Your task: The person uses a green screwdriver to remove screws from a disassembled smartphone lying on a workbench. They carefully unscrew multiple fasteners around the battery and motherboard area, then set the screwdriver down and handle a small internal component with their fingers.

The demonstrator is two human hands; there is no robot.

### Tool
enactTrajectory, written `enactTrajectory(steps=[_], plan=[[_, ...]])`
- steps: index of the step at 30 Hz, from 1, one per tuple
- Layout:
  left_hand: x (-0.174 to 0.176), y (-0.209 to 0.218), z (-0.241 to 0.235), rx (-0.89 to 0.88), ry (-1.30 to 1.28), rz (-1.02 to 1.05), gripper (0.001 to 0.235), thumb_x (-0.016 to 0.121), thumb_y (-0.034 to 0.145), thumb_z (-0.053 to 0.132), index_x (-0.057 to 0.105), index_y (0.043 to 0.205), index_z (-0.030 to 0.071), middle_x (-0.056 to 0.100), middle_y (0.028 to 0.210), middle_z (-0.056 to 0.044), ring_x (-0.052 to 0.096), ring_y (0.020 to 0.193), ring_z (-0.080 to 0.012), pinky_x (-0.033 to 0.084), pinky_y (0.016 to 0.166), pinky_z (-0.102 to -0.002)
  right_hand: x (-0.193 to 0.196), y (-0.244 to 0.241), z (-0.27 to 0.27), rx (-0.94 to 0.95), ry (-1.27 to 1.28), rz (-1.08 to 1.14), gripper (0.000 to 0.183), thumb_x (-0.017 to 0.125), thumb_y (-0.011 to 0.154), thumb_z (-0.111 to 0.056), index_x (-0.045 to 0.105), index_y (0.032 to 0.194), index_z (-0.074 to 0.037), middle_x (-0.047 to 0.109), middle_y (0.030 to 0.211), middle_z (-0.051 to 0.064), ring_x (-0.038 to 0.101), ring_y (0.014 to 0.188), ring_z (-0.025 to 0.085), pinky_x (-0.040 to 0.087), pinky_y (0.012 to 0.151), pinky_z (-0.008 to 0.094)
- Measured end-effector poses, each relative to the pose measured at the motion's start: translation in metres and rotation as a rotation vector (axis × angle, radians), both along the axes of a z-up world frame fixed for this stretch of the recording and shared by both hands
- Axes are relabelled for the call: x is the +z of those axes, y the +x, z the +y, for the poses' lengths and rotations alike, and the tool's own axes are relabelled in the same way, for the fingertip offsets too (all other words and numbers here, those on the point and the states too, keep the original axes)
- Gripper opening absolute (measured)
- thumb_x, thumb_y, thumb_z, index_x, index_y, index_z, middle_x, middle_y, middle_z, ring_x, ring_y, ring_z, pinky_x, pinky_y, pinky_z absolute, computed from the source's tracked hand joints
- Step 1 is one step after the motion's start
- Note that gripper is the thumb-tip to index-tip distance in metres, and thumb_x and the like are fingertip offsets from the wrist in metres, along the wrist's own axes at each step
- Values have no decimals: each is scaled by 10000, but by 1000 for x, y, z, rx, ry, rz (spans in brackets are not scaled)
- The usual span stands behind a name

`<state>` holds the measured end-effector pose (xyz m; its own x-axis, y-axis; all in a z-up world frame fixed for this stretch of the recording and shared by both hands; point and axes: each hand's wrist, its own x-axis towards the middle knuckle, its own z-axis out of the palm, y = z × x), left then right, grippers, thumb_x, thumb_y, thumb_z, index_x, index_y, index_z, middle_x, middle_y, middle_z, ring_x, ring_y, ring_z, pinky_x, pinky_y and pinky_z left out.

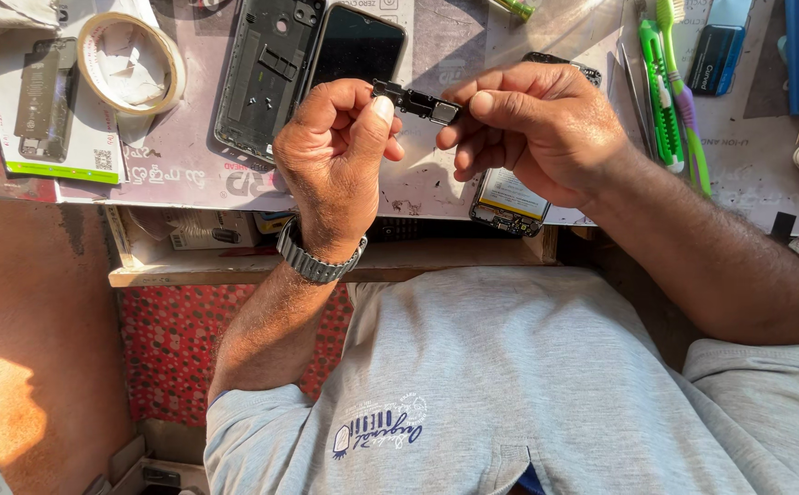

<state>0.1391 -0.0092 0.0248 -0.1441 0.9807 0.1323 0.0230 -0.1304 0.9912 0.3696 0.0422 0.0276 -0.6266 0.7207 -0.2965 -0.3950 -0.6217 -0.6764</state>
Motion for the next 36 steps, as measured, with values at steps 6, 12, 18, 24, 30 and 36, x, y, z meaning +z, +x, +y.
enactTrajectory(steps=[6,12,18,24,30,36], plan=[[-3,8,3,-37,-8,21,23,656,1085,12,646,1067,3,717,902,-65,694,700,-79,576,631,-219,-7,7,0,-3,-27,-29,243,617,1069,-122,660,1217,66,746,1052,229,758,882,266,675,836,430],[1,9,1,-196,-9,-91,152,639,1098,2,636,1247,-24,720,974,-99,707,744,-99,605,659,-225,-22,15,-5,-93,178,-42,183,724,1040,-27,681,1198,57,730,1047,192,761,933,248,670,879,391],[-4,10,-1,-223,-23,-30,127,621,1095,-21,638,1220,-32,752,994,-145,760,806,-128,654,695,-248,-24,23,-9,-126,421,-113,274,714,1055,66,618,1310,40,723,1106,196,752,1018,226,656,958,341],[-10,10,3,-199,-12,14,110,617,1080,-26,637,1188,-30,763,962,-149,767,806,-137,665,713,-271,-16,24,-14,-112,401,-150,416,697,1020,128,561,1400,23,717,1195,199,744,1127,232,646,1026,345],[-9,14,0,-200,-24,19,94,623,1086,-26,643,1178,-32,764,960,-146,767,801,-138,660,711,-267,-10,27,-23,-125,635,-338,422,736,1021,123,577,1402,39,700,1225,174,715,1178,212,638,1068,330],[-2,28,-3,-242,58,97,71,662,1091,-29,658,1158,-8,762,965,-90,785,845,-130,635,753,-260,-8,30,-27,-281,476,-295,251,761,968,126,667,1176,21,715,1084,116,735,924,161,648,850,267]])
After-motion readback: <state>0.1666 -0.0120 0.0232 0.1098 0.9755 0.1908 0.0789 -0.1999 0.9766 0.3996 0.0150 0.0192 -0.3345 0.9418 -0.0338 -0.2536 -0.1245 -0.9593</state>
